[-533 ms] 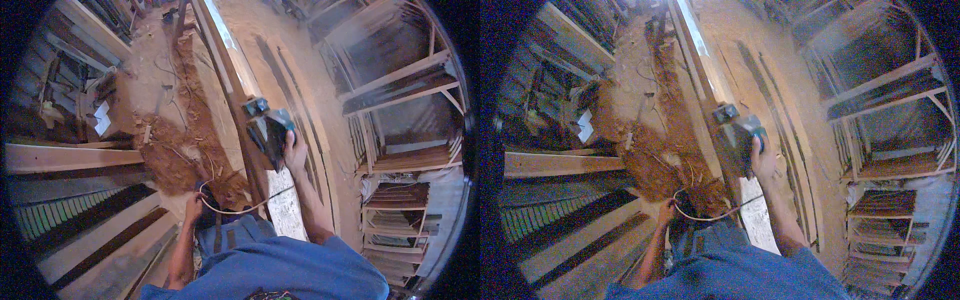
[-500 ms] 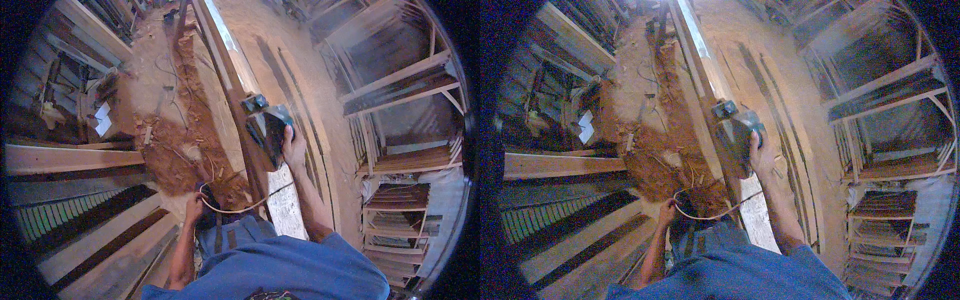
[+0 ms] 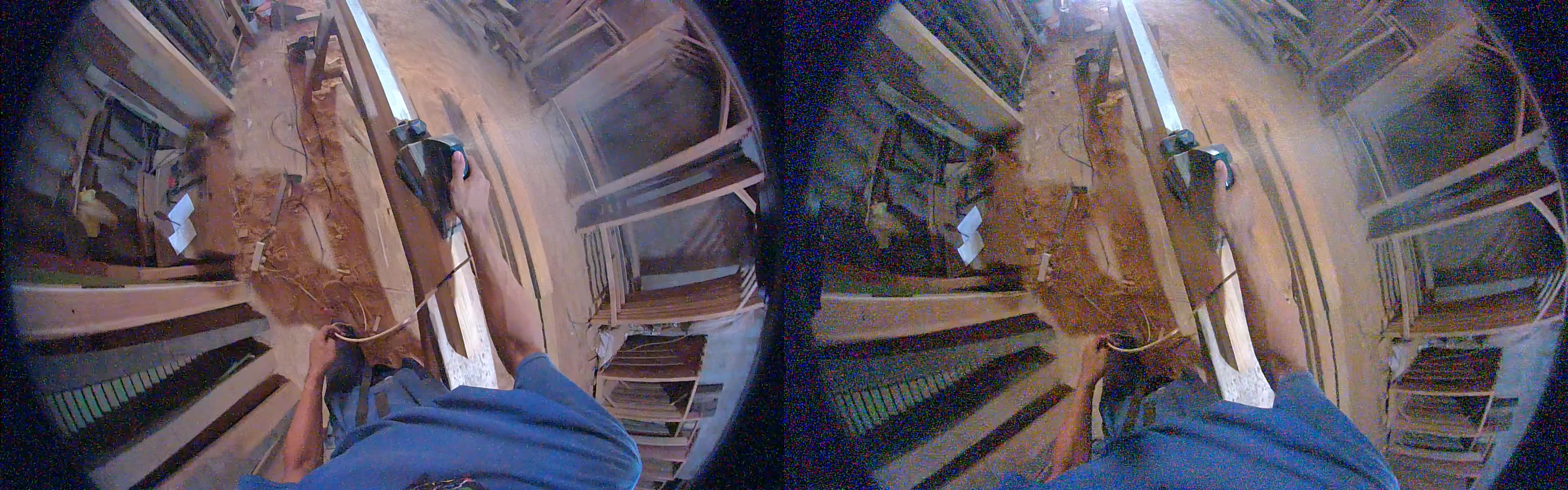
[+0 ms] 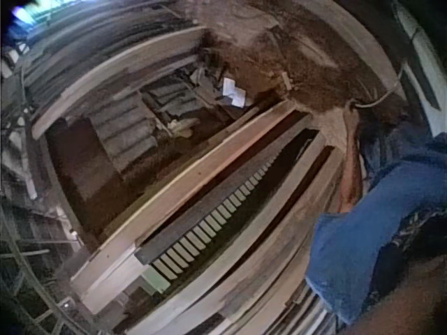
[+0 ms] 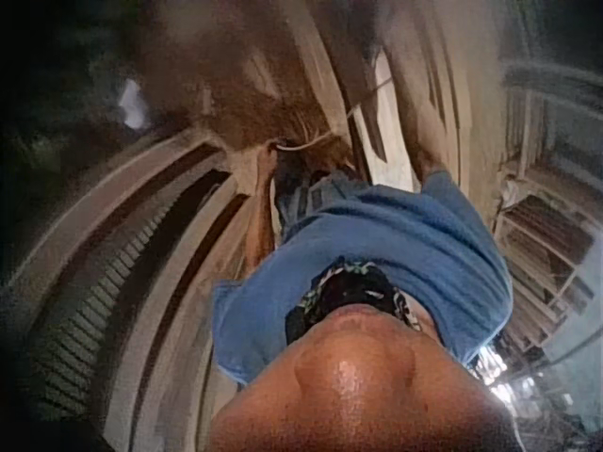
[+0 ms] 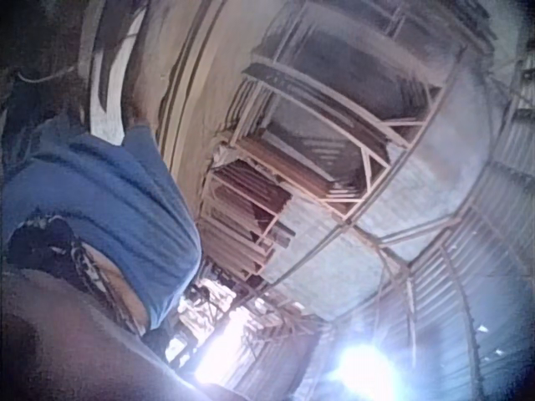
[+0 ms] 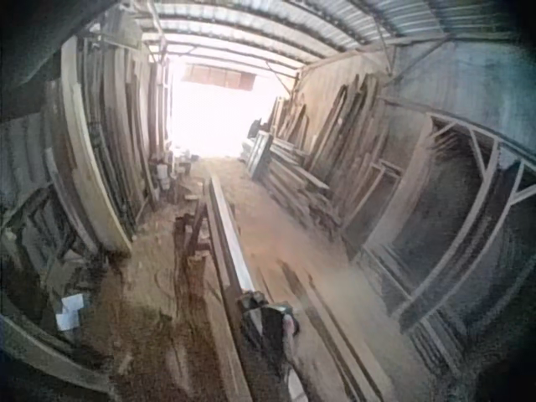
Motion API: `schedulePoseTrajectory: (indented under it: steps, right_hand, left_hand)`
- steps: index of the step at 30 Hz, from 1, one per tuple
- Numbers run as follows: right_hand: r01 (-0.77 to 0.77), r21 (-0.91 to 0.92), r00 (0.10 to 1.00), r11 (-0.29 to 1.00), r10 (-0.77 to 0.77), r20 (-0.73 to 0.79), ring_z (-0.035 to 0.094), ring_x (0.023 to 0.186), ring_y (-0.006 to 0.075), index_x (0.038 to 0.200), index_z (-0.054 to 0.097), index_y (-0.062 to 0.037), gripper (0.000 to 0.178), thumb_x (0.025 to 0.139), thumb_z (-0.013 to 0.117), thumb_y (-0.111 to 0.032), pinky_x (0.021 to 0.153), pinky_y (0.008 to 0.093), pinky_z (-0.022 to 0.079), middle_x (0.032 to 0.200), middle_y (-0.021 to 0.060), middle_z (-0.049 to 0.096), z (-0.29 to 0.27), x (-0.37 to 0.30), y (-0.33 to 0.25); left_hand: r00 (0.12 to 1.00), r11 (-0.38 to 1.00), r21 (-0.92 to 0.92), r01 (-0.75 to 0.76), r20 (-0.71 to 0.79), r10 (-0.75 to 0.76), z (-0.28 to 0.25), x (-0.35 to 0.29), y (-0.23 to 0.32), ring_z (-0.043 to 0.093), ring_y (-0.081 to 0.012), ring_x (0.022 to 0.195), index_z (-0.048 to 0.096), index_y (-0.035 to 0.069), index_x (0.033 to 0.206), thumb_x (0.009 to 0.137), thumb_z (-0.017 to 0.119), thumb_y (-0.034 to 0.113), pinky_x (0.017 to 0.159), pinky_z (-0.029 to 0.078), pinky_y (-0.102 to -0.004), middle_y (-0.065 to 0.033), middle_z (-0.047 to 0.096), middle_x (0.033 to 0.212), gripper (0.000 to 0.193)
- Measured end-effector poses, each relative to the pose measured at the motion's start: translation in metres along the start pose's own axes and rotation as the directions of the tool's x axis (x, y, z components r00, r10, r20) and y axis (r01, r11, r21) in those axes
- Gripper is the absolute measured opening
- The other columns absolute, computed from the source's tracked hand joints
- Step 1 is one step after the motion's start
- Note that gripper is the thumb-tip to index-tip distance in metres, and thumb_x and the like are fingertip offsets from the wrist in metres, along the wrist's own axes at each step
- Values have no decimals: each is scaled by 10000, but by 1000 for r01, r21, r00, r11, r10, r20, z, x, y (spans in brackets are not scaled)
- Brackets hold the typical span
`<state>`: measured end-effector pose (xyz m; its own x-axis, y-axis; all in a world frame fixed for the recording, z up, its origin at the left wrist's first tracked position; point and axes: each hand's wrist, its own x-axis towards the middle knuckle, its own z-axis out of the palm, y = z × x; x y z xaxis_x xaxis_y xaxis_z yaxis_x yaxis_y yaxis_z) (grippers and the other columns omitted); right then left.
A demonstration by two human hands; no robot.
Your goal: The person smooths a long wooden plank using a hand plane and then an electric planer. They repeatedly move the tools along the plank's length, flip the plank to work on different sides, and inspect the surface between passes.
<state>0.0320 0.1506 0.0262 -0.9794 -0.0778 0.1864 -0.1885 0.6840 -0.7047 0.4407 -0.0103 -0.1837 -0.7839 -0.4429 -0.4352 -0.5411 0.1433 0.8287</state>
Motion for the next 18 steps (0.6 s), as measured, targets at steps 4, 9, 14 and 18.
schedulePoseTrajectory:
  steps: [4, 9, 14, 18]
  right_hand:
    - [101, -4, 992, 995, -101, -73, 656, 978, 473, 1094, 696, 8, 542, 1059, 495, -494, 874, 523, 502, 1018, 276, 681, 33, 51, -2]
    - [208, -64, 961, 976, -216, -170, 634, 847, 473, 975, 695, 8, 531, 1041, 522, -490, 794, 542, 491, 908, 273, 650, 69, 106, 8]
    - [46, -229, 990, 972, -75, -117, 659, 912, 494, 1044, 704, 6, 645, 1040, 440, -582, 839, 560, 508, 996, 287, 688, 103, 164, -14]
    - [-45, -152, 997, 987, 36, -61, 660, 1064, 510, 1212, 684, -23, 727, 1028, 381, -658, 936, 559, 509, 1110, 309, 699, 123, 200, -42]
  left_hand:
    - [1000, 999, -37, -5, 16, 5, -15, 43, 12, 707, -224, 988, 693, 21, 1094, 834, 450, -19, 911, 534, -337, -112, 748, 1001, 358]
    - [999, 989, -143, -47, 1, 48, -32, 106, 3, 710, -237, 961, 692, 38, 1127, 836, 455, -21, 889, 543, -353, -135, 740, 1012, 380]
    - [991, 980, -152, -130, 15, 133, -62, 161, 23, 711, -244, 971, 679, 3, 1118, 857, 452, -37, 904, 547, -368, -159, 737, 1004, 349]
    - [983, 982, 93, -164, -67, 170, -85, 166, 69, 721, -253, 994, 670, -15, 1122, 871, 450, -29, 924, 549, -366, -147, 743, 1020, 334]
